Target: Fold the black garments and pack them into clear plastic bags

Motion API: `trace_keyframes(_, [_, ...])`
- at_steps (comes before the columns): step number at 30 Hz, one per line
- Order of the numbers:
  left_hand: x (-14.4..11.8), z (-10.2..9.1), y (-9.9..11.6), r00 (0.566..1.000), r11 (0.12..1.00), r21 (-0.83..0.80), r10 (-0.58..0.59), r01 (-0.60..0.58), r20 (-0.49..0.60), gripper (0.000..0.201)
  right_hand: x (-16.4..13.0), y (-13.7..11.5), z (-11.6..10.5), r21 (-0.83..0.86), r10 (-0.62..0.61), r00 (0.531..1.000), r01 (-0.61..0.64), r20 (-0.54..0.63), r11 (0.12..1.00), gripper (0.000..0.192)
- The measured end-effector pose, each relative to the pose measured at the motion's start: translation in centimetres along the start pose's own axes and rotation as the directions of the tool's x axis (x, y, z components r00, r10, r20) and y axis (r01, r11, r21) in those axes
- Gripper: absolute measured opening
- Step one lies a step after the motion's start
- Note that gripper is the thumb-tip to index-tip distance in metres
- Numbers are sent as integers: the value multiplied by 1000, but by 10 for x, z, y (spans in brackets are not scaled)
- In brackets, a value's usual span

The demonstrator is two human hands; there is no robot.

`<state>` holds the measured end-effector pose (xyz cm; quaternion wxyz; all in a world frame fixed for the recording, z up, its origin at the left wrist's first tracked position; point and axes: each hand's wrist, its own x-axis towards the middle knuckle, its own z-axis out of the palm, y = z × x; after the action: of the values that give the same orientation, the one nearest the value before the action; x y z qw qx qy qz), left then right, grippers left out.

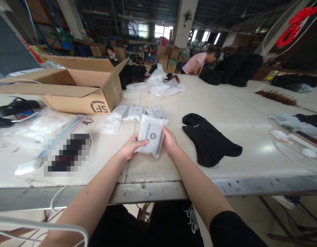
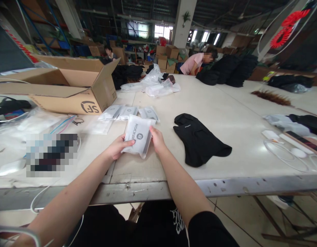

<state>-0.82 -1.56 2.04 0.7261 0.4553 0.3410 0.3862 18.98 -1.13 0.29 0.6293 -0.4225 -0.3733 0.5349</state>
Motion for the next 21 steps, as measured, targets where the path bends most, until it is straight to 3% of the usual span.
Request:
trace_keyframes(2, [2,-3,1,988,991,-74,101,-110,-115,55,-8,-1,3,-197,14,977,29,214,980,41])
trace_keyframes(4, [5,-5,1,967,978,-90,168,-188,-194,55,-15,0,6,-333,71,940,47,335,942,37])
trace_keyframes(7, [6,-3,1,960,975,-44,206,-218,-191,57,-21,0,9,-329,156,935,-45,318,943,34])
trace_keyframes(11, [4,1,4,963,973,-28,225,-231,-147,61,-19,-4,9,-104,194,947,-173,255,980,39])
trace_keyframes(15, [3,-8,9,946,971,-54,213,-233,-245,58,-9,-15,1,25,122,984,-126,129,992,37])
trace_keyframes(18, [3,-15,10,913,971,-39,208,-236,-350,46,5,-23,-15,37,36,997,-33,-71,999,25])
trace_keyframes(21, [5,-17,8,894,979,-25,174,-202,-413,38,19,-27,-40,-95,-78,924,45,-374,994,9])
